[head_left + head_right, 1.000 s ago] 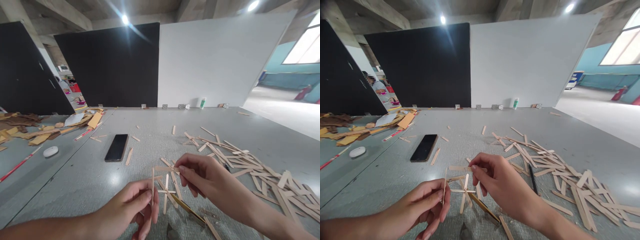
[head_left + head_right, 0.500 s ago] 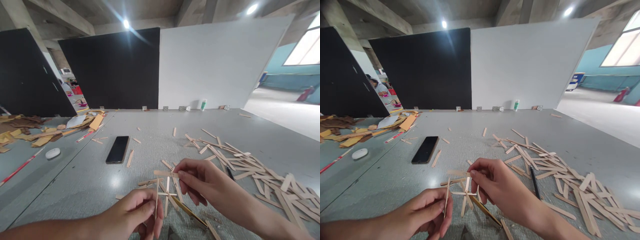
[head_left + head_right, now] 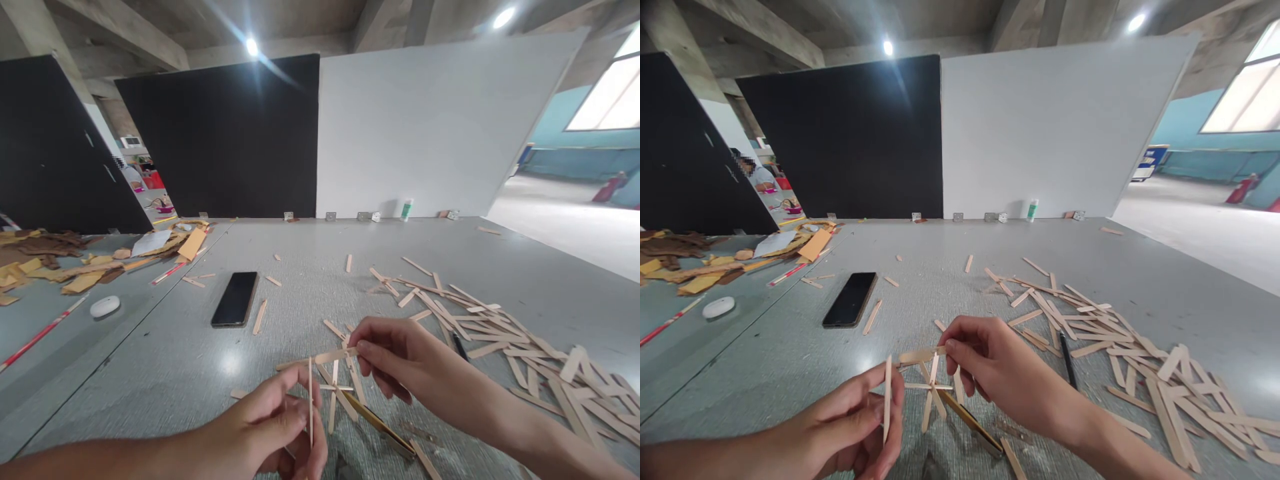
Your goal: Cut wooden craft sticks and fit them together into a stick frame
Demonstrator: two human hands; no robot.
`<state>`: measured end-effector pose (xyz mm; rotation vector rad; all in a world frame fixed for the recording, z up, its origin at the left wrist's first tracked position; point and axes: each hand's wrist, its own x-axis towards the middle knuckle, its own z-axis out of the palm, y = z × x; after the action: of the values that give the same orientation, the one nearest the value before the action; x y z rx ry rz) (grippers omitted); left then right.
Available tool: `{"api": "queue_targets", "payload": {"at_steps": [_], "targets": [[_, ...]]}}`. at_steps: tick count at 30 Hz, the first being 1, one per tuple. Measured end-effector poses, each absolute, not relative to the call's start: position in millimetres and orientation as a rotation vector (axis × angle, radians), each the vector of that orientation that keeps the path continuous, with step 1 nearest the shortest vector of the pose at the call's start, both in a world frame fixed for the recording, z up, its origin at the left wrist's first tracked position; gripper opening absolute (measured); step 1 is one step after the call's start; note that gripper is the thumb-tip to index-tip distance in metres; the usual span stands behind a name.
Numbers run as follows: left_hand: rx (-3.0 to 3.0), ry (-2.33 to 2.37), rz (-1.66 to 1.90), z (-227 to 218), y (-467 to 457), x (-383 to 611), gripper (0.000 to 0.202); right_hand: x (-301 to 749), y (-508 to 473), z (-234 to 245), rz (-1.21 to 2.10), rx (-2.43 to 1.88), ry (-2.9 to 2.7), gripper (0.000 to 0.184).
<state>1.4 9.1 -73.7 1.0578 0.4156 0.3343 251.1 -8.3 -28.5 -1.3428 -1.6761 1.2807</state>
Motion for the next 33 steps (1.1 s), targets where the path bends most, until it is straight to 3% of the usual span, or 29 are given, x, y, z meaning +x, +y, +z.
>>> {"api": "queue_targets", "payload": {"at_steps": [13, 23, 33], "targets": [[1.238, 0.494, 0.495, -63, 10, 1, 0.042, 249, -14, -25, 1.353, -1.238, -1.707, 0.033], [1.252, 0.557, 0.54, -62, 9, 0, 0.041, 241, -24, -21, 1.192, -1.286, -1.702, 0.025], [1.348, 0.677, 0.623, -68, 8, -4, 0.035, 226, -43, -17, 0.745, -1.409, -1.937, 0.018]]}}
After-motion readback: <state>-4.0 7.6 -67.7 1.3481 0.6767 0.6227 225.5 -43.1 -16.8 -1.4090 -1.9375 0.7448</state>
